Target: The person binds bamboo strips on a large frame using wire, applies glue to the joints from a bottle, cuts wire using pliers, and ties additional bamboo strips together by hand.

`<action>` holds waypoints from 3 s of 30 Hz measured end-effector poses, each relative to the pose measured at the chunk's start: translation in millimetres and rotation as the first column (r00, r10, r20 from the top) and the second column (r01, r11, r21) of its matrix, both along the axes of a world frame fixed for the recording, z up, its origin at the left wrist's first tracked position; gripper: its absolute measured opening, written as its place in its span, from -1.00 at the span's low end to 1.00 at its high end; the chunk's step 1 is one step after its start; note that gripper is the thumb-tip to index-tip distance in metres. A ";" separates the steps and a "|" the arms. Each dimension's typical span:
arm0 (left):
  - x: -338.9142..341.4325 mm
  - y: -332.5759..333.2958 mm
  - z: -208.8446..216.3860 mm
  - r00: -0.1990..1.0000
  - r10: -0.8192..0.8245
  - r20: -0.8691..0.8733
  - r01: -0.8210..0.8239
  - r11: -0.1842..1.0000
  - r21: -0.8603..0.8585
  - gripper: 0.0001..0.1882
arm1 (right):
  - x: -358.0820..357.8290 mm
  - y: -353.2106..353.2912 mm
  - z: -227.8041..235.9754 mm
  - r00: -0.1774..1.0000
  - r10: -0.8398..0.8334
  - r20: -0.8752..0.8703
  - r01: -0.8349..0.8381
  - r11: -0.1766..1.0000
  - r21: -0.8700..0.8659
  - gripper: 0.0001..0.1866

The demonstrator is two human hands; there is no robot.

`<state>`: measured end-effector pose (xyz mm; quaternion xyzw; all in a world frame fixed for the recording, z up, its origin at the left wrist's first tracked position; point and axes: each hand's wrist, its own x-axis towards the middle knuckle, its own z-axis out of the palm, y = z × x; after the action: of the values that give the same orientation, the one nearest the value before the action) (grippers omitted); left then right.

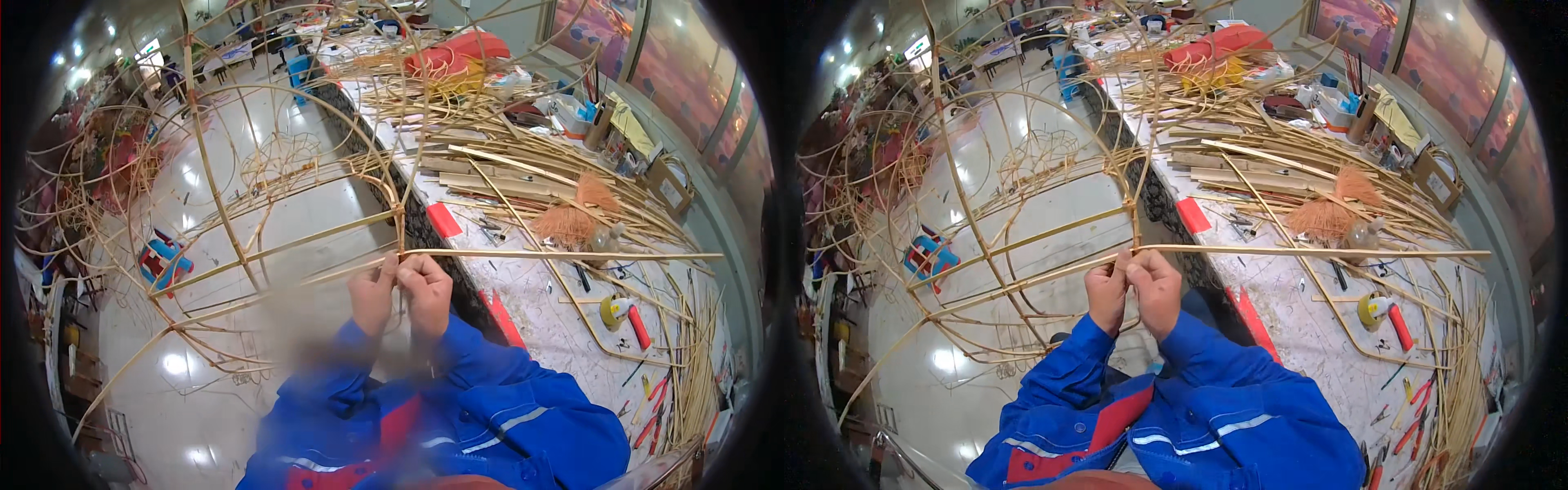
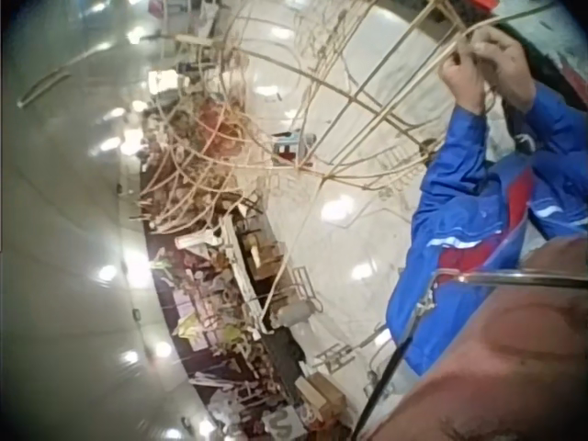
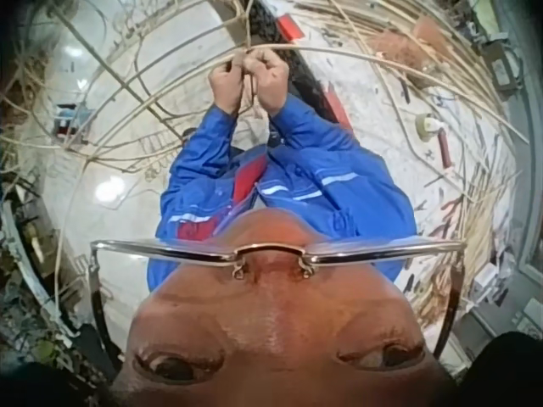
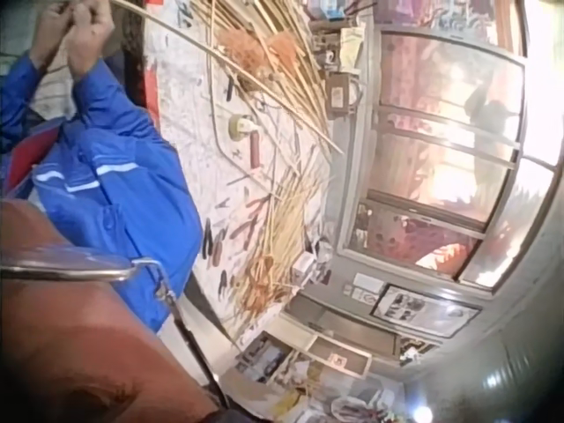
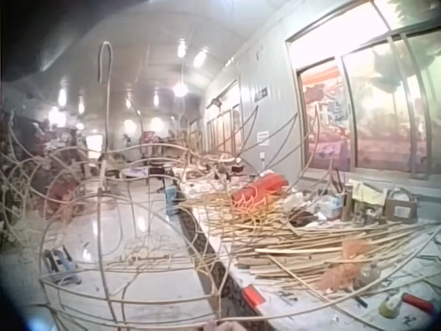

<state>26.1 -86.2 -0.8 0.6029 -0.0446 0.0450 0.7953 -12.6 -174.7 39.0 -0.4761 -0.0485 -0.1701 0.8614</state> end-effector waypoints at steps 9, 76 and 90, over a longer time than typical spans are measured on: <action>-7.9 -9.9 8.0 0.997 -0.071 -0.011 0.070 0.993 -0.100 -0.74 | -0.8 -14.1 -13.0 0.997 -0.067 -0.047 0.067 0.998 -0.014 -0.91; 17.0 -0.1 -7.9 0.990 -0.131 -0.051 0.140 0.935 0.325 -0.51 | -138.9 -117.0 -89.0 0.726 -0.523 -0.447 0.291 0.822 -0.489 -0.76; 26.3 -8.7 27.3 0.973 -0.209 0.099 0.177 0.948 0.265 -0.52 | -202.0 -106.4 -171.2 0.752 -0.503 -0.426 0.132 0.748 -0.651 -0.70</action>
<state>52.4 -94.9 26.5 0.6884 -0.1590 -0.0013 0.7077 -214.6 -281.1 -132.2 -0.7452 0.2515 -0.1461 0.6001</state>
